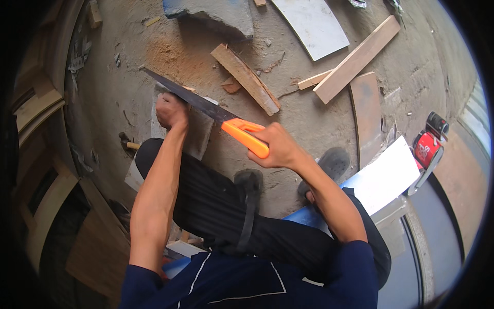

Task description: The person sits on the floor and uses a hand saw to cut a small piece of wood held between their legs. They repeatedly saw through the wood, occasionally pausing to adjust the piece or inspect the cut.

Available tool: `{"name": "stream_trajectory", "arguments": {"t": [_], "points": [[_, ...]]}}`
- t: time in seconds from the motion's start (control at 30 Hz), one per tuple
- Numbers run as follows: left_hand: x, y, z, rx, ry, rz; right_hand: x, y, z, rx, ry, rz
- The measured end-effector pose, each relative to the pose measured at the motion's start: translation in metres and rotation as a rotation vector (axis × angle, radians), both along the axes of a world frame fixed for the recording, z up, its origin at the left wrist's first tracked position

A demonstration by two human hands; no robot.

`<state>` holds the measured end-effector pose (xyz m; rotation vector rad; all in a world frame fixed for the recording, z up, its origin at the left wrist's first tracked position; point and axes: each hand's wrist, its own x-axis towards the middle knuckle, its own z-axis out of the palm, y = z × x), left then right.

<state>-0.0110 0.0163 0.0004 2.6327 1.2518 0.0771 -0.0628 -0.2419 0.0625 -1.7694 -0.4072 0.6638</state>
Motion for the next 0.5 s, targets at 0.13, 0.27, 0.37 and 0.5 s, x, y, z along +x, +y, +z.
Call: {"name": "stream_trajectory", "arguments": {"t": [0.13, 0.27, 0.37, 0.5], "points": [[-0.001, -0.001, -0.003, 0.011, 0.002, -0.037, 0.015, -0.009, 0.016, -0.064, -0.043, 0.042], [0.0, 0.003, -0.006, -0.016, 0.026, -0.039, 0.022, -0.006, 0.03, -0.126, -0.094, 0.065], [0.001, 0.003, -0.003, -0.026, 0.029, -0.053, 0.007, -0.006, 0.033, -0.066, -0.056, 0.036], [0.001, 0.006, -0.005, 0.008, 0.011, -0.042, 0.0, -0.008, 0.028, -0.026, -0.045, 0.012]]}}
